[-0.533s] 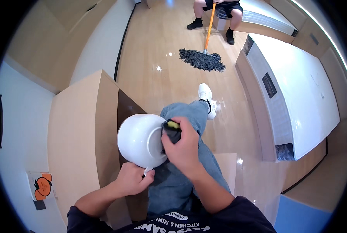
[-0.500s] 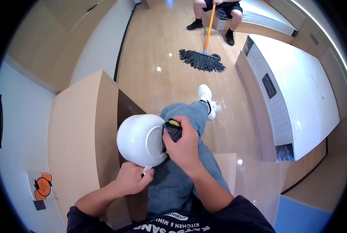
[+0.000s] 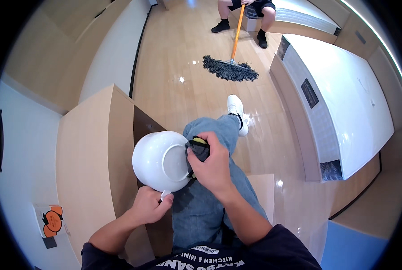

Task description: The person wipes the inside and outside of a metal pot using a cloth.

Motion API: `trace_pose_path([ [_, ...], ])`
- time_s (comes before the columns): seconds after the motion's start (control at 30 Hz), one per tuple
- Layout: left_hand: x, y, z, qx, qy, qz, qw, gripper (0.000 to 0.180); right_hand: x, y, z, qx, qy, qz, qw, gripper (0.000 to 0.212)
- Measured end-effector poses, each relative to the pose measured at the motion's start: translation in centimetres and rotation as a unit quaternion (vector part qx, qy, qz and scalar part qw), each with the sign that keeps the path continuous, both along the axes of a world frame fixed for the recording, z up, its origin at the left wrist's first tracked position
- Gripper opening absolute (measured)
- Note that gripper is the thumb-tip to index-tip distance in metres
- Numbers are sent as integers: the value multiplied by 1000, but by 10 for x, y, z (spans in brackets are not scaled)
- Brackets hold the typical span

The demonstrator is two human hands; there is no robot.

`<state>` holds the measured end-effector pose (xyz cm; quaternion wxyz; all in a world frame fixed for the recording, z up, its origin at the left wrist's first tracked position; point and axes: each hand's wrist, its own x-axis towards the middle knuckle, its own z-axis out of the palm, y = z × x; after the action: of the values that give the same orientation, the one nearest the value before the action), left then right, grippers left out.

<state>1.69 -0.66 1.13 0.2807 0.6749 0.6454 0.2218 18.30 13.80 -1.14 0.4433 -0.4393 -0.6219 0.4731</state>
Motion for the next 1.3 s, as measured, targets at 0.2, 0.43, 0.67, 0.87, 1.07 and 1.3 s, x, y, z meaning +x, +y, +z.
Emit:
trace_pose_path([
  [0.2, 4, -2, -3, 21, 30, -17, 999, 28, -5, -9, 3, 21, 23, 13, 999, 29],
  [0.43, 3, -1, 1, 18, 31, -9, 999, 31, -8, -17, 1, 46, 26, 3, 999, 31],
  [0.67, 1, -3, 4, -2, 52, -22, 998, 30, -6, -16, 4, 86, 21, -15, 996, 28],
  [0.87, -6, -4, 3, -1, 43, -9, 999, 31, -8, -16, -1, 63, 18, -12, 998, 28],
  [1.07, -10, 3, 2, -37, 35, 16, 999, 38, -13, -5, -22, 111, 6, -37, 993, 30],
  [1.3, -6, -2, 5, -7, 29, -13, 999, 35, -9, -10, -11, 82, 27, -24, 996, 29],
])
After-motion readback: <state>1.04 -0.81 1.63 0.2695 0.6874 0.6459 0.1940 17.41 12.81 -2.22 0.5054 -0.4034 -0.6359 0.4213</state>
